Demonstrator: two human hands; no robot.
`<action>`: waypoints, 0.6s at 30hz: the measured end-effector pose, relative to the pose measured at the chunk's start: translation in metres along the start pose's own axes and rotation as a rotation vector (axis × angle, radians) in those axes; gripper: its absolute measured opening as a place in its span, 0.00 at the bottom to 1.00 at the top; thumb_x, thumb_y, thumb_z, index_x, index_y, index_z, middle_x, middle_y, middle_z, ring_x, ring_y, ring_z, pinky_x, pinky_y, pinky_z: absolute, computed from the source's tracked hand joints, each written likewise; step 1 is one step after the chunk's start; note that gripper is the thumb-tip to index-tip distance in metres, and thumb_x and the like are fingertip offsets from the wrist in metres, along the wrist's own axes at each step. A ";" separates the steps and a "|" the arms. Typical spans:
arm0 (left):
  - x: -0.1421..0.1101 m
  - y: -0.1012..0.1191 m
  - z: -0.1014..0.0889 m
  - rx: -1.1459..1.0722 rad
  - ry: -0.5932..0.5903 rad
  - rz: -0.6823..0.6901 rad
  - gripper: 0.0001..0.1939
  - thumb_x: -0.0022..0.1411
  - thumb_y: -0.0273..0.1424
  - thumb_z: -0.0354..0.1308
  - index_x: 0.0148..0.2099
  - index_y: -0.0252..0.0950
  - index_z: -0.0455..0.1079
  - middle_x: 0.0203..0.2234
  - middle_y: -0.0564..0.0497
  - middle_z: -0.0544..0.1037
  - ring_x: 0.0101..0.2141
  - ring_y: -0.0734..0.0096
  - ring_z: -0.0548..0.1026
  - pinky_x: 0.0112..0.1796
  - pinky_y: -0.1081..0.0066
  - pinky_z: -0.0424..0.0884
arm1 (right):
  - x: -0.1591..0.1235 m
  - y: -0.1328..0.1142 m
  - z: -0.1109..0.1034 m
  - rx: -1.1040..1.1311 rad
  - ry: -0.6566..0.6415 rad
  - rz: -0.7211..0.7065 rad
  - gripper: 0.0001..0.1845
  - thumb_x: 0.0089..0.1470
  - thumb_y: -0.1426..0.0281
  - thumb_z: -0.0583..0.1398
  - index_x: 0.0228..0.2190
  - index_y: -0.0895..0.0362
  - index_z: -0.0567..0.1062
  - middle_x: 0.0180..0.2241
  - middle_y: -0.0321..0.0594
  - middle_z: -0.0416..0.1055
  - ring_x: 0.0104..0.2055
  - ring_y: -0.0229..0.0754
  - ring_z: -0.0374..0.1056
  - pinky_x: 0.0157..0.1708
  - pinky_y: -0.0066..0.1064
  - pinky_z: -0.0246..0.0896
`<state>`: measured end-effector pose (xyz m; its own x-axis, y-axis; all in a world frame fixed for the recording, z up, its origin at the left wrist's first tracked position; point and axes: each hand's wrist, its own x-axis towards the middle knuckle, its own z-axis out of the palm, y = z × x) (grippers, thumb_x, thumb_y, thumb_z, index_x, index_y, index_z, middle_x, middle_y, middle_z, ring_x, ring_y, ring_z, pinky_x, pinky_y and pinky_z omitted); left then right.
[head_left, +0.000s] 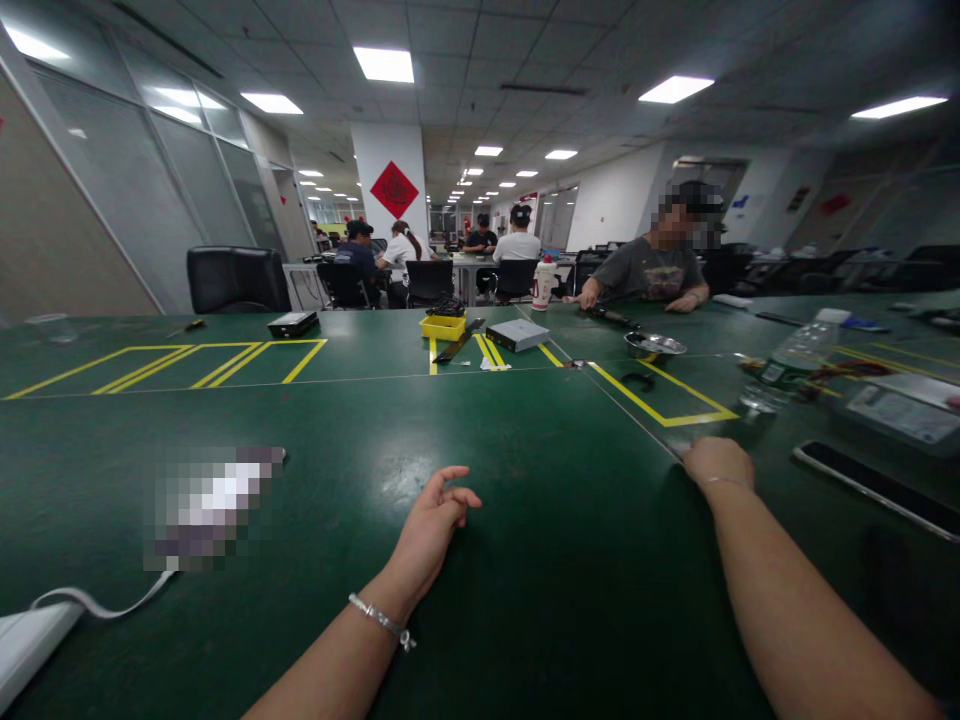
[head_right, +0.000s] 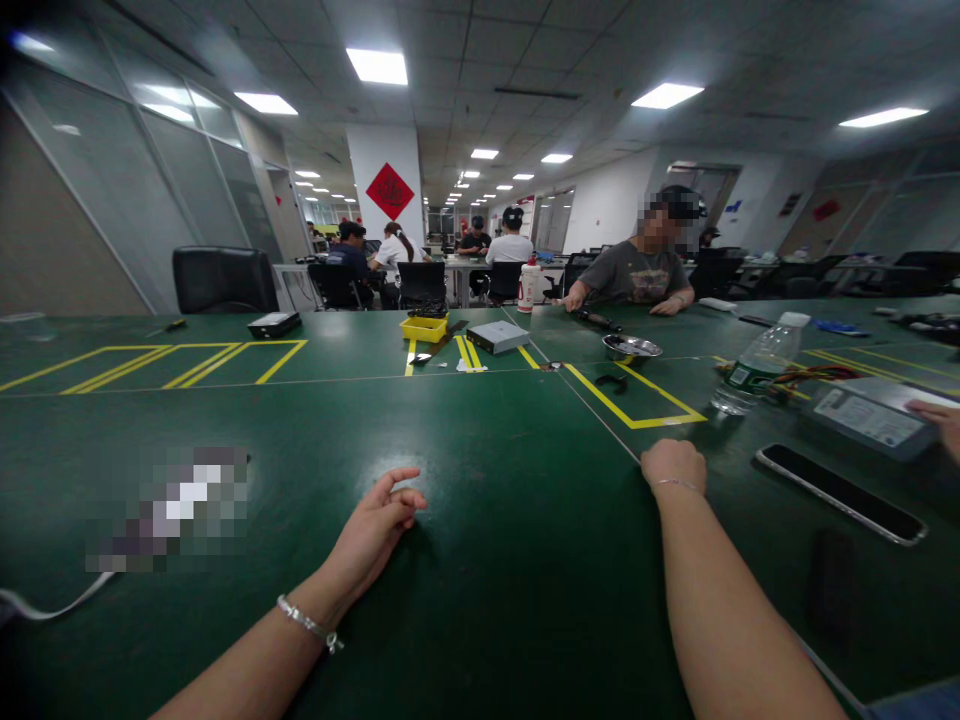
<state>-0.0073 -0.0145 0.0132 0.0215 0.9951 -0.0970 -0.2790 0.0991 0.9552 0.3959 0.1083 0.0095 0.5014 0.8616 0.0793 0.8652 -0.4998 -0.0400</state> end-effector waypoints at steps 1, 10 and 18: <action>0.000 0.000 0.000 -0.008 -0.004 0.002 0.22 0.43 0.22 0.51 0.44 0.36 0.62 0.24 0.55 0.72 0.20 0.79 0.62 0.26 0.76 0.56 | 0.000 0.000 0.000 0.003 0.003 -0.004 0.19 0.45 0.66 0.52 0.32 0.66 0.76 0.37 0.60 0.69 0.39 0.54 0.66 0.32 0.38 0.61; 0.002 -0.002 -0.001 -0.006 0.009 -0.006 0.21 0.40 0.19 0.51 0.41 0.34 0.63 0.23 0.55 0.71 0.21 0.80 0.62 0.26 0.76 0.56 | -0.008 -0.003 -0.005 0.105 0.085 -0.015 0.20 0.45 0.68 0.52 0.39 0.63 0.73 0.40 0.59 0.68 0.41 0.56 0.64 0.35 0.40 0.60; 0.002 -0.005 0.000 -0.089 0.041 -0.003 0.22 0.43 0.19 0.56 0.43 0.35 0.60 0.39 0.47 0.73 0.25 0.80 0.68 0.30 0.74 0.62 | -0.040 -0.059 -0.035 0.518 0.136 -0.190 0.20 0.43 0.71 0.53 0.42 0.60 0.68 0.31 0.42 0.69 0.31 0.41 0.65 0.32 0.30 0.58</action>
<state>-0.0056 -0.0130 0.0077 -0.0165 0.9935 -0.1127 -0.3629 0.0991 0.9265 0.3248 0.1004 0.0436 0.3608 0.8960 0.2587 0.8470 -0.1987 -0.4931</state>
